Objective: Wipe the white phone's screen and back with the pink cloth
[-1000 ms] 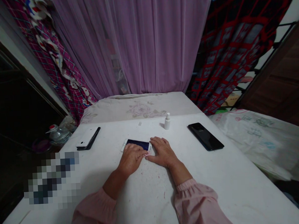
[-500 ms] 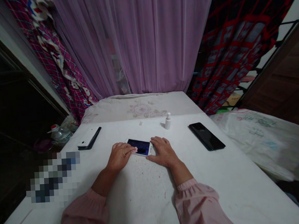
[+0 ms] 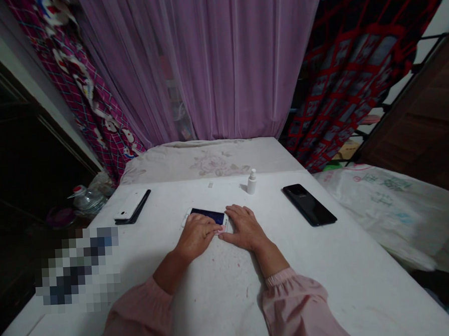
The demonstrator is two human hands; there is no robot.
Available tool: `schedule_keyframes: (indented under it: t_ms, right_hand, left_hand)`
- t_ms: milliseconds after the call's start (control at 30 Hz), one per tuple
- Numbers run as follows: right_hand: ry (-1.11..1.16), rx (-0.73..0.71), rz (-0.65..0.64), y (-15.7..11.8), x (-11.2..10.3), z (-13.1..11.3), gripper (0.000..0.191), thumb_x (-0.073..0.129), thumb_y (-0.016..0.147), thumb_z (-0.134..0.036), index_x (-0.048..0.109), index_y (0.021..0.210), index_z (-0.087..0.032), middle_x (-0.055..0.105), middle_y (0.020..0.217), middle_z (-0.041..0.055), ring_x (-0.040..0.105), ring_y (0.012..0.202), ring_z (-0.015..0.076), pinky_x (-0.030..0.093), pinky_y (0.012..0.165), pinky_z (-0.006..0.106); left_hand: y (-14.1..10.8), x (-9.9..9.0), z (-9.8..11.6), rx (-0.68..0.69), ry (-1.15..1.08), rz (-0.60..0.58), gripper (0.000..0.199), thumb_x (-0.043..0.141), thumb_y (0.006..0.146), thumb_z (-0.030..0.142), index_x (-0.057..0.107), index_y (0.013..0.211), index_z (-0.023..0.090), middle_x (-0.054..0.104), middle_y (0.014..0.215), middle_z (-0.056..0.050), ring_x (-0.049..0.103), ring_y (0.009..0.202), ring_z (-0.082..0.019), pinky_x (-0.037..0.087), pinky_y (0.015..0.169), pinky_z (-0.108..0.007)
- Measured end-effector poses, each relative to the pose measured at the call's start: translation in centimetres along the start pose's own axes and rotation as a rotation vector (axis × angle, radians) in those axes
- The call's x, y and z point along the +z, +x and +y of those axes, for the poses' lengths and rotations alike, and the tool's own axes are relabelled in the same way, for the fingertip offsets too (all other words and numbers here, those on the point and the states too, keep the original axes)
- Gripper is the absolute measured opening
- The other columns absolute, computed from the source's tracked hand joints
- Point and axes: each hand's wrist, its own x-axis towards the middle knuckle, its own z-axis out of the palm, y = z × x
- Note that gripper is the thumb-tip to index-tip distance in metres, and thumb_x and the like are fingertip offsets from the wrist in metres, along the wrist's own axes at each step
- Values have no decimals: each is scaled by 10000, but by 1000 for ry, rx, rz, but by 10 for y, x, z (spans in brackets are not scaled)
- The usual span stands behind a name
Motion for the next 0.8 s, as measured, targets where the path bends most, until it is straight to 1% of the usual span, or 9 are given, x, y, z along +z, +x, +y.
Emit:
schedule_keyframes:
  t_ms: [100, 233, 333, 400, 500, 667, 733, 800]
  right_hand:
    - [1, -1, -9, 0, 0, 0, 721, 665, 751, -591, 526, 1341, -200, 511, 1424, 148, 402, 1351, 336, 258, 1108, 564]
    - [0, 1, -15, 0, -1, 0, 732, 673, 745, -588, 527, 1341, -189, 502, 1430, 156, 397, 1356, 341, 252, 1114, 562]
    - [-7, 7, -17, 0, 0, 0, 736, 671, 747, -588, 522, 1345, -184, 501, 1430, 164, 394, 1359, 343, 243, 1117, 568]
    - [-7, 5, -14, 0, 0, 0, 732, 674, 746, -580, 523, 1343, -184, 505, 1427, 162, 394, 1359, 340, 247, 1115, 566]
    - [-2, -9, -4, 0, 1, 1, 724, 677, 744, -571, 522, 1341, -192, 512, 1421, 154, 402, 1354, 333, 263, 1107, 561]
    - [-8, -19, 26, 0, 0, -2, 664, 664, 759, -572, 559, 1298, -199, 547, 1382, 156, 433, 1328, 332, 293, 1086, 554]
    - [-8, -19, 33, 0, -1, -3, 643, 660, 766, -564, 567, 1286, -197, 552, 1377, 157, 440, 1323, 327, 296, 1087, 549]
    - [-8, -12, 25, 0, -1, -4, 659, 670, 758, -558, 559, 1295, -192, 543, 1387, 158, 433, 1330, 326, 289, 1093, 549]
  left_hand:
    - [-8, -7, -14, -27, 15, 14, 216, 593, 924, 235, 738, 1033, 352, 731, 981, 11, 594, 929, -187, 334, 905, -398]
    - [-17, -15, -34, -83, 41, 53, 204, 582, 934, 257, 736, 1033, 345, 737, 973, 8, 604, 917, -184, 334, 888, -395]
    - [-18, -14, -37, -111, 64, 79, 195, 581, 935, 269, 736, 1033, 335, 734, 976, 3, 602, 910, -186, 338, 878, -391]
    - [-14, -11, -32, -108, 63, 80, 193, 573, 941, 296, 732, 1043, 333, 730, 972, -2, 600, 913, -186, 341, 878, -391]
    - [-4, -5, -15, -76, 44, 56, 193, 567, 943, 336, 732, 1044, 330, 727, 945, -6, 595, 913, -190, 346, 875, -391]
    - [16, 5, 12, -15, 11, -1, 190, 572, 938, 307, 742, 1019, 332, 728, 961, -6, 588, 941, -200, 343, 895, -395]
    - [21, 8, 17, -18, 12, 3, 201, 559, 944, 303, 737, 1030, 338, 727, 968, -6, 586, 954, -203, 339, 908, -400]
    - [21, 8, 17, -51, 25, 22, 199, 567, 939, 300, 733, 1042, 335, 728, 970, -9, 589, 957, -204, 334, 914, -401]
